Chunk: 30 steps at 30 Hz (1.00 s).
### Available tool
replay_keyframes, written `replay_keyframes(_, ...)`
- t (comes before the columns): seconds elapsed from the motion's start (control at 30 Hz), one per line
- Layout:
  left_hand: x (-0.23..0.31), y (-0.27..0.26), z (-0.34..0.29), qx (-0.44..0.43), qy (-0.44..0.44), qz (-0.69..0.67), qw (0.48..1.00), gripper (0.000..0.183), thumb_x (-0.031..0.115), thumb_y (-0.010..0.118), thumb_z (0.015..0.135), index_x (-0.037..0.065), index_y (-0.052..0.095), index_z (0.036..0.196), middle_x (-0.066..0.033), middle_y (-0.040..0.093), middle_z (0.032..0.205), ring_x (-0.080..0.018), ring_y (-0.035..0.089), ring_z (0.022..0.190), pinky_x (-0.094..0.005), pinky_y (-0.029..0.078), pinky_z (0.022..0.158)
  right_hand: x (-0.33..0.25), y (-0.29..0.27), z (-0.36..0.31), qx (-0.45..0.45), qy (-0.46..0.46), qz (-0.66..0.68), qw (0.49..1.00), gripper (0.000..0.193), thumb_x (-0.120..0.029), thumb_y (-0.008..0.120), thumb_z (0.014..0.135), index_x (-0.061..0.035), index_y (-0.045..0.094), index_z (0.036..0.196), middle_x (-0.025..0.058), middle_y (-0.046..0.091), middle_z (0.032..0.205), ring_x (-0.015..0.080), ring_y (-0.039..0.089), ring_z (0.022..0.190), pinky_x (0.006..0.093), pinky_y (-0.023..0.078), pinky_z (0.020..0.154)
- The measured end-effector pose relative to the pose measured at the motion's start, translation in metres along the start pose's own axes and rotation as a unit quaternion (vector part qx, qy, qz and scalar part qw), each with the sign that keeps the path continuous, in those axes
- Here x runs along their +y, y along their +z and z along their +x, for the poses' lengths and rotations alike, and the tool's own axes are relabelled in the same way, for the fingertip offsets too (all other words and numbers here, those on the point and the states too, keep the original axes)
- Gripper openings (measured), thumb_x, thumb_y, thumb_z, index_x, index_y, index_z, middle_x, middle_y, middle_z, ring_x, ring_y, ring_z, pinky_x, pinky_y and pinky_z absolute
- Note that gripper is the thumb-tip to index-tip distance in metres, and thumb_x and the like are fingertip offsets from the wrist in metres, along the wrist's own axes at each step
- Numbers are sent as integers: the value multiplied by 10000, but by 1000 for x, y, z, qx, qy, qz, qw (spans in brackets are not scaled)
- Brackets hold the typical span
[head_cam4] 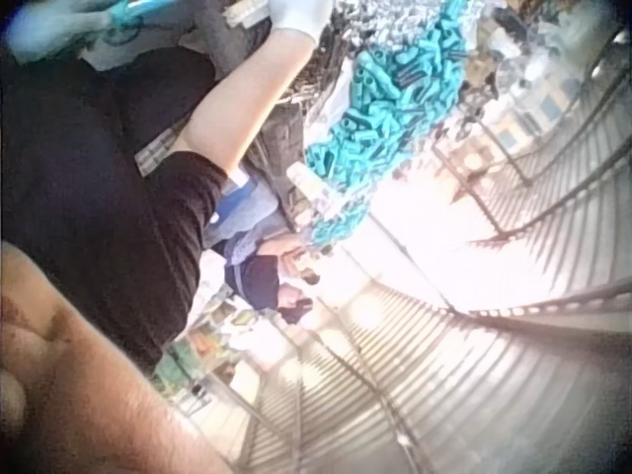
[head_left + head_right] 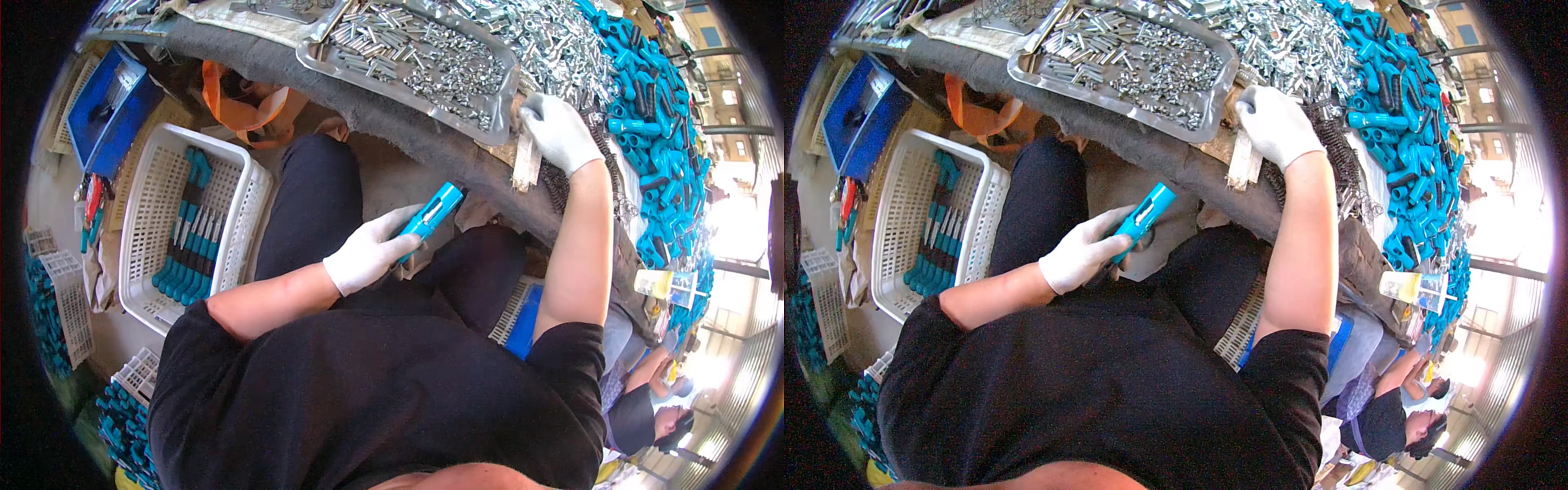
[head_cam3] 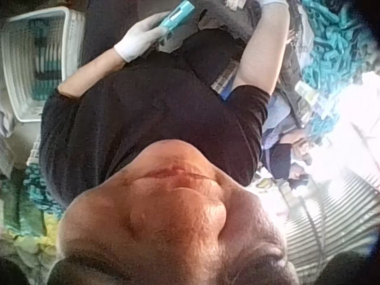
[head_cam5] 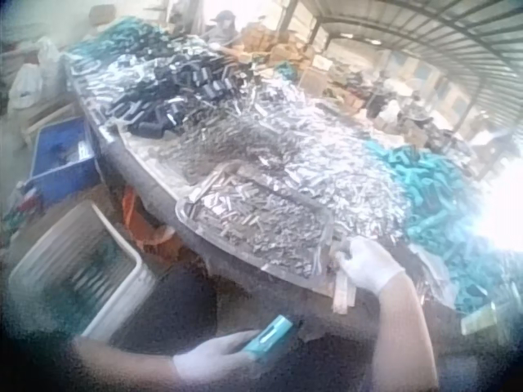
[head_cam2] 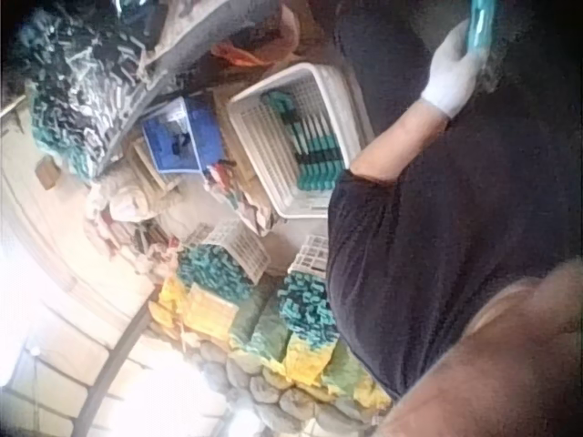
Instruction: The person assembles tools by connecting metal tubes, pins, and springs, inserting the mechanisms into plastic handles, and placing the assembled tools into a basket.
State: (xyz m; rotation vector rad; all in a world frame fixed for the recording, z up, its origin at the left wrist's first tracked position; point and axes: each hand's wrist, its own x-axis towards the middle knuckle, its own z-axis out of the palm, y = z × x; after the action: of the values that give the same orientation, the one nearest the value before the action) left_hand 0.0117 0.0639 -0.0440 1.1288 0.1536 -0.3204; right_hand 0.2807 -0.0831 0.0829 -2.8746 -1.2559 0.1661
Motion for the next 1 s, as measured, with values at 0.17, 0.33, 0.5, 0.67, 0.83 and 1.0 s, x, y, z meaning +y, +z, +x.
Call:
replay_keyframes(0.17,3,2,-2,2,-9,-15,1000,524,186,528,930,20,369,1401,-47,575,1026,-97,555,783,-249,487,651,-10,6,-3,35,29,38,998,313,-274,545,896,20,646,929,236,650,873,392,631,871,417,486,797)
replay_keyframes(0.33,4,3,-1,1,-12,-24,1000,518,176,522,932,25,368,1403,-44,577,1024,-93,553,778,-248,486,653,0,2,-6,9,-22,54,998,206,-155,556,858,19,645,922,182,669,862,297,658,832,365,498,783)
replay_keyframes(0.5,1,1,0,-8,-10,-51,999,547,188,528,946,14,344,1431,-51,541,993,-97,559,779,-256,509,650,-7,-8,-1,58,27,196,979,173,-32,488,815,28,610,922,86,643,842,151,607,801,305,491,765)
replay_keyframes(0.67,3,4,-1,1,-21,-36,999,536,181,532,941,18,351,1419,-48,564,1016,-97,564,795,-253,497,661,-38,-10,9,117,-51,94,987,139,-134,608,842,-57,649,950,118,653,922,250,649,856,333,501,801)
replay_keyframes(0.83,-2,4,1,9,-5,-16,1000,548,186,534,942,14,350,1429,-67,576,1023,-100,564,827,-258,496,699,-39,-5,19,105,-48,71,991,155,-153,583,819,-93,674,929,126,631,904,293,614,927,379,483,843)
replay_keyframes(1.0,10,7,-4,-17,-38,-31,999,535,172,524,940,12,357,1422,-71,568,1075,-102,552,805,-259,495,702,-50,-1,18,71,-7,4,997,163,-266,646,802,-141,694,895,106,623,901,290,612,930,389,491,832)
